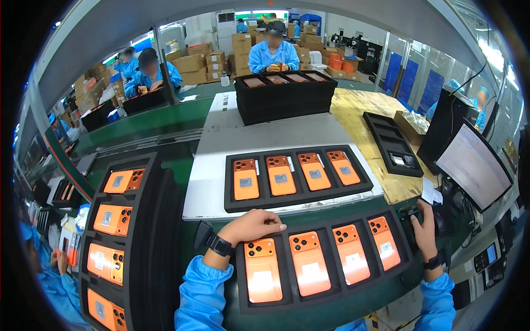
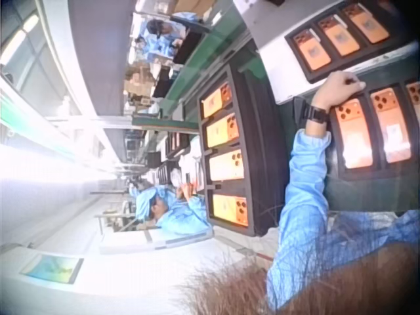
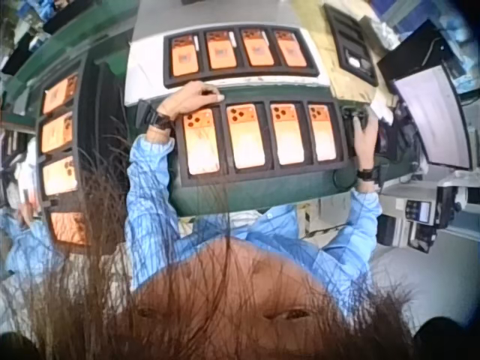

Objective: The recorder is labeling and scanning smartphones on an assembly line.

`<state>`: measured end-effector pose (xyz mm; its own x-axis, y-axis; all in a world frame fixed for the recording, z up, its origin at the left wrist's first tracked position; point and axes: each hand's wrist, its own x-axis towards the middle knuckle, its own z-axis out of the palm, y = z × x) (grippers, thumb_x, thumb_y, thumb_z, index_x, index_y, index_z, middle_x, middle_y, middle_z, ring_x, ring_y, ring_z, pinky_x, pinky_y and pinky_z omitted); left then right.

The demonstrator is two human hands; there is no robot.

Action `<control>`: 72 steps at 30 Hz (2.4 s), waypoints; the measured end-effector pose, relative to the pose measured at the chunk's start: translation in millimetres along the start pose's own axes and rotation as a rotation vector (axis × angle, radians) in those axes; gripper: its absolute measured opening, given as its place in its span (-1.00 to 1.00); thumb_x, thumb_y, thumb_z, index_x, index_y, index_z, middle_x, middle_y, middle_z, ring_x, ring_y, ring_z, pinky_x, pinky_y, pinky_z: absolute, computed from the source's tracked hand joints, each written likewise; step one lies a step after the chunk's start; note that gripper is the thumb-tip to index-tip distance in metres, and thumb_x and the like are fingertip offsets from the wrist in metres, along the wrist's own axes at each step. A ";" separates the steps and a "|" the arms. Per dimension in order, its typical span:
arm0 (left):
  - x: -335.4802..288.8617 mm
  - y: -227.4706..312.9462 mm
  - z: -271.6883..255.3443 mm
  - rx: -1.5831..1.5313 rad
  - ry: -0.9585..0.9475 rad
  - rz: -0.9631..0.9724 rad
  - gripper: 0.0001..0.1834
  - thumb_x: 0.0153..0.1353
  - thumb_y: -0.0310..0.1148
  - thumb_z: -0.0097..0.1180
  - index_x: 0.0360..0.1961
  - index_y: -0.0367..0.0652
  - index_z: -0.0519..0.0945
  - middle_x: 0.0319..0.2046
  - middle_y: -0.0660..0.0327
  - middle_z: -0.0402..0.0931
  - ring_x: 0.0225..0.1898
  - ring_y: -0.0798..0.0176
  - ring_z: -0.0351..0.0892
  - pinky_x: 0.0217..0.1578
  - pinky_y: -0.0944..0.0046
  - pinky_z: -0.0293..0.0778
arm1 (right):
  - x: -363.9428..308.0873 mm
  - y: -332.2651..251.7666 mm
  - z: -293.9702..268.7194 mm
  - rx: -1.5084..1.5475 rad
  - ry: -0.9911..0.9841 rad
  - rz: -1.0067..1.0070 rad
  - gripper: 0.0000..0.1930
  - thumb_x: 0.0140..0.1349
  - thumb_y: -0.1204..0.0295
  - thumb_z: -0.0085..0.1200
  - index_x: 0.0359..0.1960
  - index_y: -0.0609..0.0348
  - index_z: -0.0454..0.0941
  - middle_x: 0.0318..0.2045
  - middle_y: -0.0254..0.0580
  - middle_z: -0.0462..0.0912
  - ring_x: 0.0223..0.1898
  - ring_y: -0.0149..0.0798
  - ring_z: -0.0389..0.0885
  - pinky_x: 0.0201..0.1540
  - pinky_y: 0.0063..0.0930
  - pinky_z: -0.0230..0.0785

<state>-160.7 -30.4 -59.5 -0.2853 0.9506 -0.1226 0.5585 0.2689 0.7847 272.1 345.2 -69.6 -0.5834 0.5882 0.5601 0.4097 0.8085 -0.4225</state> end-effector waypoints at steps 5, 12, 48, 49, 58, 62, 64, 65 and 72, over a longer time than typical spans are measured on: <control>5.2 0.5 -0.4 -0.004 -0.027 0.022 -0.50 0.49 0.04 0.28 -0.03 -0.27 0.81 -0.26 0.03 0.80 -0.23 0.11 0.75 -0.11 0.14 0.62 | 2.5 -54.3 17.4 0.449 -0.383 0.176 -0.51 0.54 0.46 0.10 0.47 0.23 0.42 0.37 -0.10 0.50 0.45 -0.19 0.41 0.50 -0.32 0.24; 2.4 7.6 -7.0 0.029 -0.061 0.040 -0.53 0.55 -0.01 0.19 0.09 -0.24 0.78 -0.13 -0.02 0.81 -0.10 0.04 0.79 0.02 0.11 0.63 | 7.8 -50.9 23.5 0.845 -0.367 0.589 -0.52 0.53 0.47 0.04 0.44 0.28 0.47 0.37 -0.09 0.53 0.45 -0.18 0.41 0.53 -0.35 0.19; -5.8 9.2 -11.8 -0.022 -0.084 -0.113 -0.48 0.59 0.01 0.12 0.12 -0.28 0.76 -0.11 0.00 0.81 -0.10 0.08 0.77 0.02 0.17 0.61 | 50.4 -29.8 107.0 1.115 -0.468 0.525 -0.78 0.56 0.44 0.06 0.00 0.31 0.70 -0.22 -0.16 0.80 -0.18 -0.37 0.76 0.01 -0.53 0.58; -6.8 6.0 -11.2 -0.021 -0.073 -0.104 -0.49 0.59 0.00 0.13 0.12 -0.28 0.76 -0.11 0.01 0.81 -0.11 0.10 0.76 0.01 0.17 0.61 | 50.3 -30.9 107.5 1.111 -0.465 0.529 -0.78 0.56 0.44 0.06 0.00 0.31 0.70 -0.22 -0.16 0.80 -0.18 -0.37 0.76 0.01 -0.53 0.58; -7.9 13.0 -13.2 -0.032 -0.081 -0.115 -0.50 0.59 -0.02 0.14 0.09 -0.29 0.76 -0.15 0.04 0.80 -0.15 0.14 0.75 -0.01 0.19 0.61 | 50.0 -36.2 104.0 1.133 -0.466 0.531 -0.77 0.60 0.40 0.04 -0.01 0.31 0.68 -0.21 -0.18 0.79 -0.16 -0.38 0.75 -0.01 -0.54 0.58; -7.2 11.9 -12.5 -0.024 -0.074 -0.114 -0.50 0.60 -0.01 0.13 0.10 -0.29 0.76 -0.16 0.04 0.80 -0.16 0.14 0.75 -0.02 0.19 0.62 | 50.7 -34.5 105.3 1.129 -0.462 0.524 -0.77 0.59 0.41 0.02 -0.01 0.31 0.68 -0.23 -0.18 0.78 -0.19 -0.38 0.74 -0.02 -0.55 0.58; -6.6 12.6 -13.5 -0.022 -0.091 -0.116 -0.50 0.60 -0.01 0.12 0.09 -0.30 0.76 -0.16 0.04 0.80 -0.16 0.14 0.75 -0.03 0.19 0.61 | 50.8 -33.0 105.7 1.127 -0.461 0.521 -0.77 0.59 0.41 0.02 -0.01 0.31 0.68 -0.23 -0.18 0.78 -0.19 -0.38 0.74 -0.02 -0.54 0.58; -6.7 12.3 -13.3 -0.021 -0.091 -0.118 -0.50 0.60 -0.01 0.12 0.09 -0.30 0.76 -0.16 0.04 0.80 -0.16 0.14 0.75 -0.03 0.19 0.61 | 51.0 -32.1 105.4 1.133 -0.469 0.516 -0.76 0.58 0.41 0.03 0.00 0.32 0.68 -0.22 -0.16 0.78 -0.17 -0.37 0.75 -0.01 -0.54 0.58; -7.5 11.9 -12.0 -0.026 -0.066 -0.102 -0.50 0.59 -0.01 0.13 0.08 -0.31 0.76 -0.17 0.03 0.80 -0.16 0.14 0.74 -0.02 0.18 0.61 | 50.1 -31.8 104.7 1.137 -0.470 0.507 -0.76 0.58 0.42 0.03 0.01 0.33 0.69 -0.20 -0.15 0.78 -0.15 -0.36 0.76 0.00 -0.53 0.59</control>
<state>-161.2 -36.1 -42.0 -0.2869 0.9269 -0.2420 0.5088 0.3615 0.7813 156.4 347.2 -102.7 -0.8205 0.5705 -0.0355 -0.0237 -0.0961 -0.9951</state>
